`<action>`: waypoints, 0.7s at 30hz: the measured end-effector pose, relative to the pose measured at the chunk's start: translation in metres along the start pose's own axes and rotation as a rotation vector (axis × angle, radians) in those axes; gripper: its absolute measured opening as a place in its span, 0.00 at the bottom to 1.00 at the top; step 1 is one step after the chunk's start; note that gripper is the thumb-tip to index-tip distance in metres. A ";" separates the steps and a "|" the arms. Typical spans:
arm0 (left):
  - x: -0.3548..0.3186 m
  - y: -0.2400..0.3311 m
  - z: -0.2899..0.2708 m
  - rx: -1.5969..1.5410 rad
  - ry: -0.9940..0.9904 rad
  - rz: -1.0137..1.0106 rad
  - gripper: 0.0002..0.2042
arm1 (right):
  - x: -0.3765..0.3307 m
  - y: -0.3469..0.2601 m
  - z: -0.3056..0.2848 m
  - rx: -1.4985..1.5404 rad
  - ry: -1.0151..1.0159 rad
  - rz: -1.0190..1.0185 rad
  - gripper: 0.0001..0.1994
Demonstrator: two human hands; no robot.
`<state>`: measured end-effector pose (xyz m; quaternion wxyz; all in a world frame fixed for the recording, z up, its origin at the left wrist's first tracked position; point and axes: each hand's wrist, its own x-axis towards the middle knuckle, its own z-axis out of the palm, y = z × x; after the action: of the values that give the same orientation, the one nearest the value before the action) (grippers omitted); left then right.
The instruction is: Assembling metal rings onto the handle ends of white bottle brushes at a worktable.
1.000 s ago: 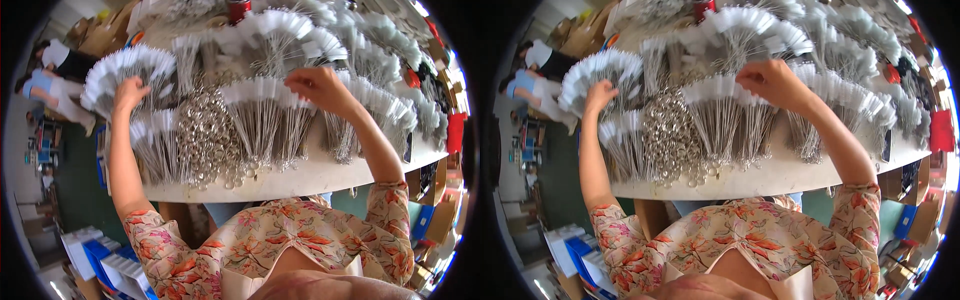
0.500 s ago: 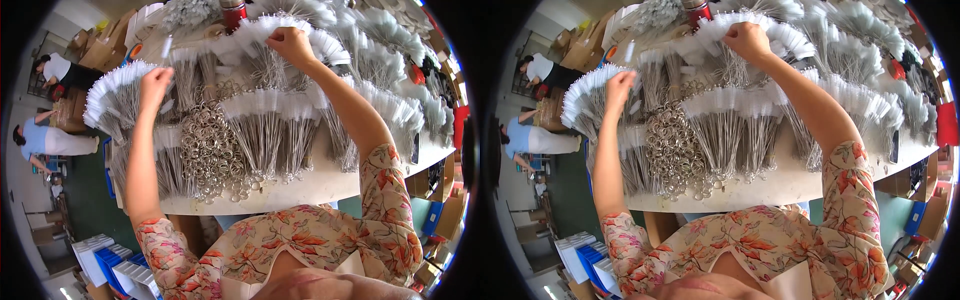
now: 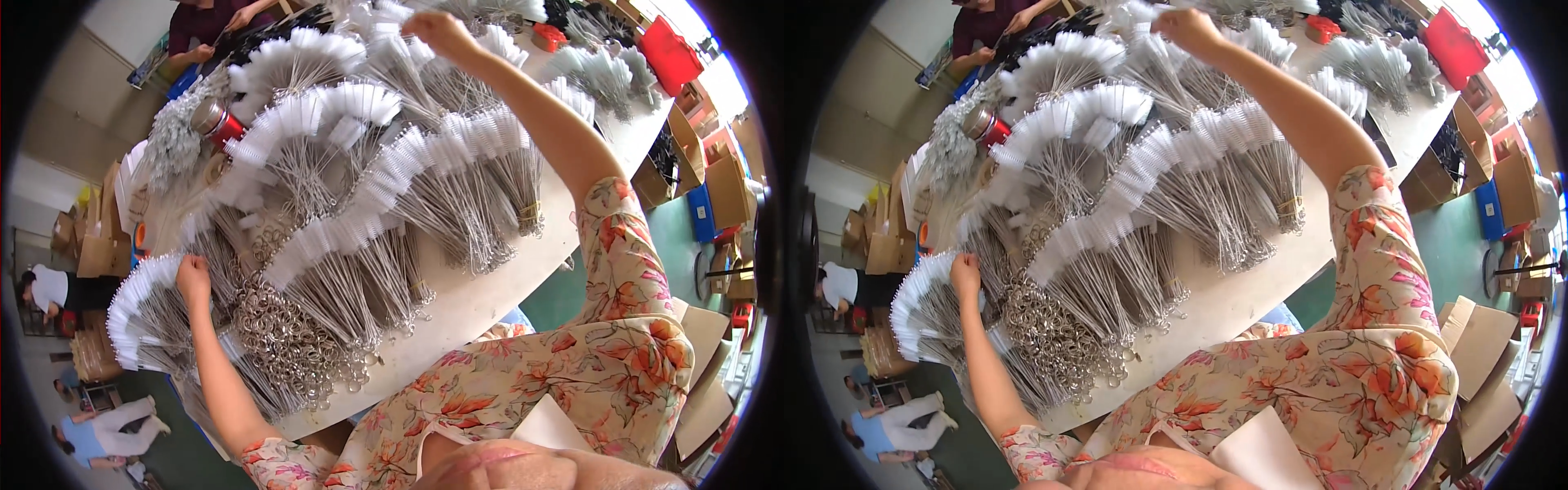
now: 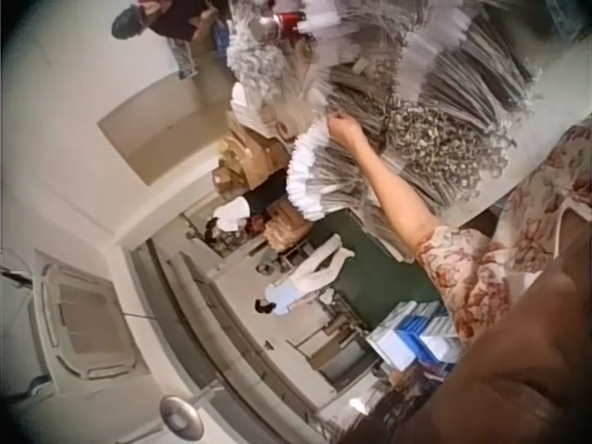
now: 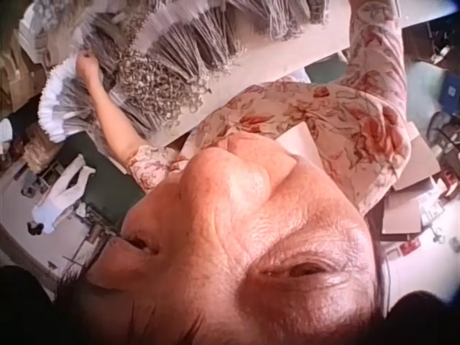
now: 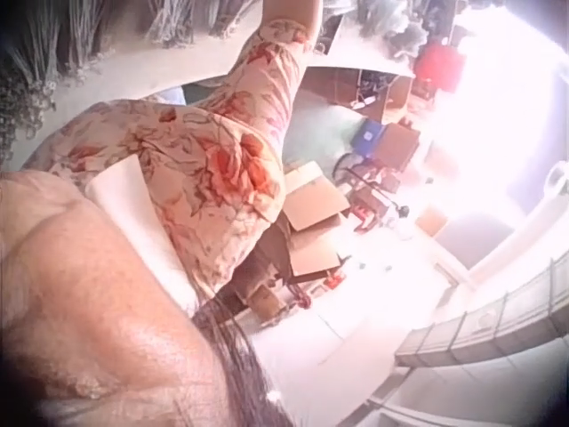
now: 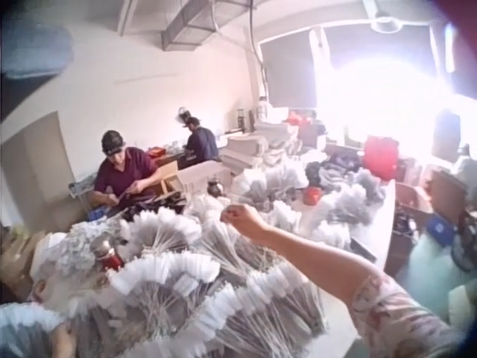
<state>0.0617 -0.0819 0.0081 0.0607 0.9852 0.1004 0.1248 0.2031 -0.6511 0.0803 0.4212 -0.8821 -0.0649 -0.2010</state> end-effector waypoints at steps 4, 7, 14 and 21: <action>0.000 0.017 -0.034 -0.304 0.397 0.036 0.09 | -0.005 0.019 0.036 -0.177 -0.265 0.017 0.10; -0.022 0.067 -0.082 -0.788 0.528 0.008 0.08 | -0.012 0.027 0.058 -0.345 -0.316 0.075 0.10; -0.149 0.120 -0.107 -1.463 0.213 -0.371 0.08 | -0.032 0.000 0.061 -0.500 -0.252 0.067 0.08; -0.233 0.132 -0.079 -1.526 0.084 -0.470 0.07 | -0.031 -0.004 0.073 -0.500 -0.231 0.123 0.09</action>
<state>-0.1555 -0.2521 0.0483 0.7391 0.6192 0.1947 0.1800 0.1957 -0.5912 0.0295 0.1918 -0.9779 -0.0069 -0.0830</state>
